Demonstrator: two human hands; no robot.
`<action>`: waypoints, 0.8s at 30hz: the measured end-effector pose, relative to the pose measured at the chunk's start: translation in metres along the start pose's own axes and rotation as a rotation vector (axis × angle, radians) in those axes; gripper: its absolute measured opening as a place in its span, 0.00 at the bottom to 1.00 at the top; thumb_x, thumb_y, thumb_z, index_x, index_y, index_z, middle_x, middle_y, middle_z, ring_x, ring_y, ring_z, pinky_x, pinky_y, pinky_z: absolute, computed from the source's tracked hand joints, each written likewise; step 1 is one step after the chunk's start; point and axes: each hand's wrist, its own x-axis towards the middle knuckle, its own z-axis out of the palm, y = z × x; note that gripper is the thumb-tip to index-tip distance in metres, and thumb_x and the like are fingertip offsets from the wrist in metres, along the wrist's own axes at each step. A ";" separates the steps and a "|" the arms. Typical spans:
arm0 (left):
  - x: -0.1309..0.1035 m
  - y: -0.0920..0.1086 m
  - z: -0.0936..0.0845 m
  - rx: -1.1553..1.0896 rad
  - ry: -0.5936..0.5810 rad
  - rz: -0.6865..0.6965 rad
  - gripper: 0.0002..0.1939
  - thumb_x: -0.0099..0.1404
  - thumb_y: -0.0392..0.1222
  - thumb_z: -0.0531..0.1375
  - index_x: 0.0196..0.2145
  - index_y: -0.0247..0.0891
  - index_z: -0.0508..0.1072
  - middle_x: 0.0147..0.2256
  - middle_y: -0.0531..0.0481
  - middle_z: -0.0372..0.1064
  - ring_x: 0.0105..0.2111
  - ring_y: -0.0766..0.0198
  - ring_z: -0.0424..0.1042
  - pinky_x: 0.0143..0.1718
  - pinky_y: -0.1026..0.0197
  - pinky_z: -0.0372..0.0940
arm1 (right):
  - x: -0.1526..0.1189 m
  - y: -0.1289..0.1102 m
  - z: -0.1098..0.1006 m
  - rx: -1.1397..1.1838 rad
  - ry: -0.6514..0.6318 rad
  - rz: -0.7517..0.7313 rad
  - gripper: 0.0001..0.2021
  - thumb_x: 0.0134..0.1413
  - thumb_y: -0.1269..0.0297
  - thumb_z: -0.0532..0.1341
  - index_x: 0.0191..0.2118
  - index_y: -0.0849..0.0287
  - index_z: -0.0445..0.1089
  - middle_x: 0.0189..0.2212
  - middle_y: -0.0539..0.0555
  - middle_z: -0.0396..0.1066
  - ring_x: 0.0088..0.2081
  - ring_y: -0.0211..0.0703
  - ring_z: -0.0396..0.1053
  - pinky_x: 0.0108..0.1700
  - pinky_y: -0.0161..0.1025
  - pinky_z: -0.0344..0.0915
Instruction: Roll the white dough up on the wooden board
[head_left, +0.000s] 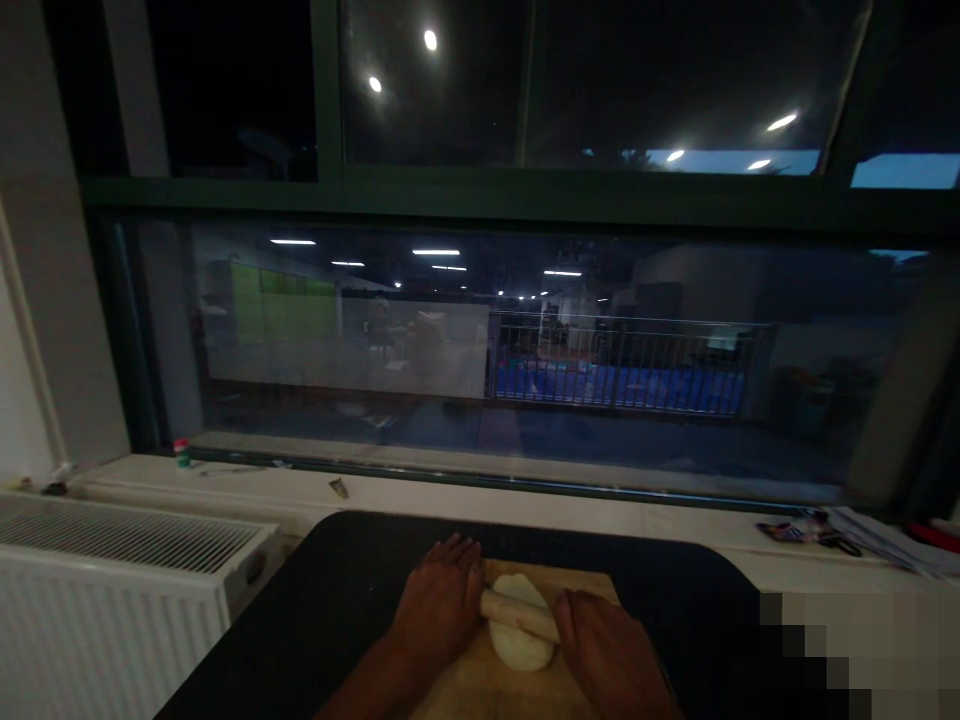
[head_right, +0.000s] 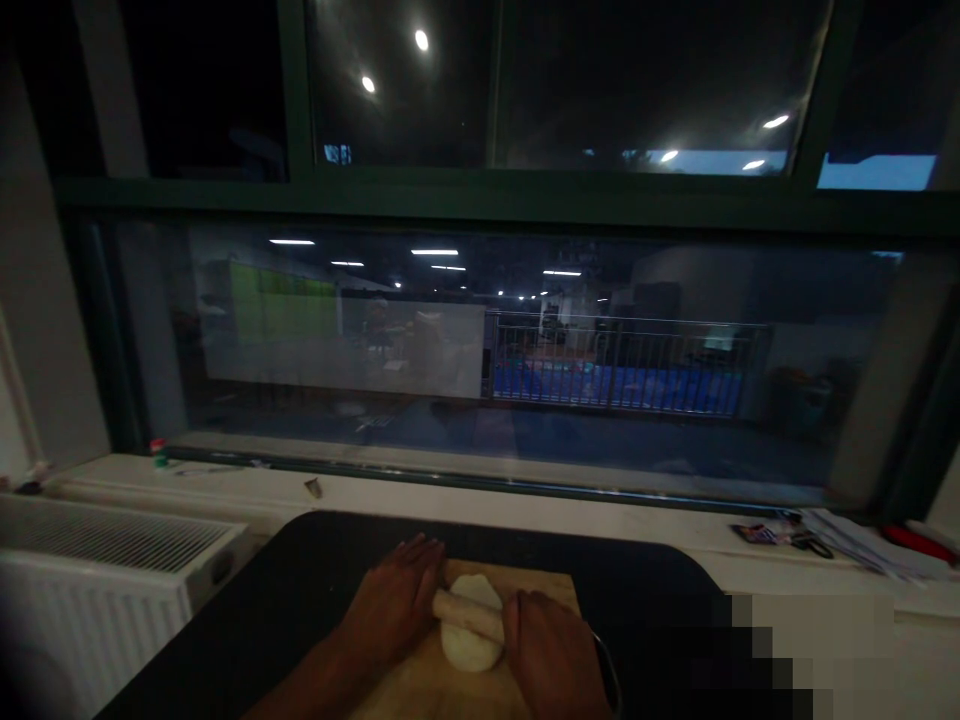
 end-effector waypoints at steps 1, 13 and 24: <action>-0.004 0.001 -0.002 -0.018 0.016 -0.004 0.23 0.73 0.41 0.42 0.57 0.36 0.68 0.58 0.45 0.66 0.61 0.54 0.59 0.61 0.48 0.55 | -0.003 -0.001 0.002 0.001 -0.005 -0.001 0.20 0.64 0.69 0.44 0.39 0.55 0.74 0.34 0.57 0.77 0.34 0.49 0.76 0.33 0.40 0.66; -0.063 -0.003 -0.008 -0.105 0.027 0.063 0.23 0.75 0.47 0.41 0.64 0.49 0.57 0.63 0.56 0.56 0.64 0.61 0.53 0.65 0.51 0.51 | -0.037 -0.016 0.018 0.070 0.177 -0.060 0.16 0.65 0.61 0.47 0.40 0.53 0.72 0.37 0.55 0.76 0.38 0.47 0.74 0.38 0.38 0.67; -0.020 0.003 -0.019 0.000 -0.182 0.099 0.24 0.72 0.40 0.43 0.62 0.36 0.61 0.63 0.40 0.56 0.64 0.51 0.52 0.63 0.42 0.50 | -0.016 0.004 -0.027 -0.012 -0.078 0.004 0.16 0.63 0.64 0.49 0.36 0.52 0.76 0.32 0.55 0.78 0.35 0.48 0.76 0.31 0.37 0.65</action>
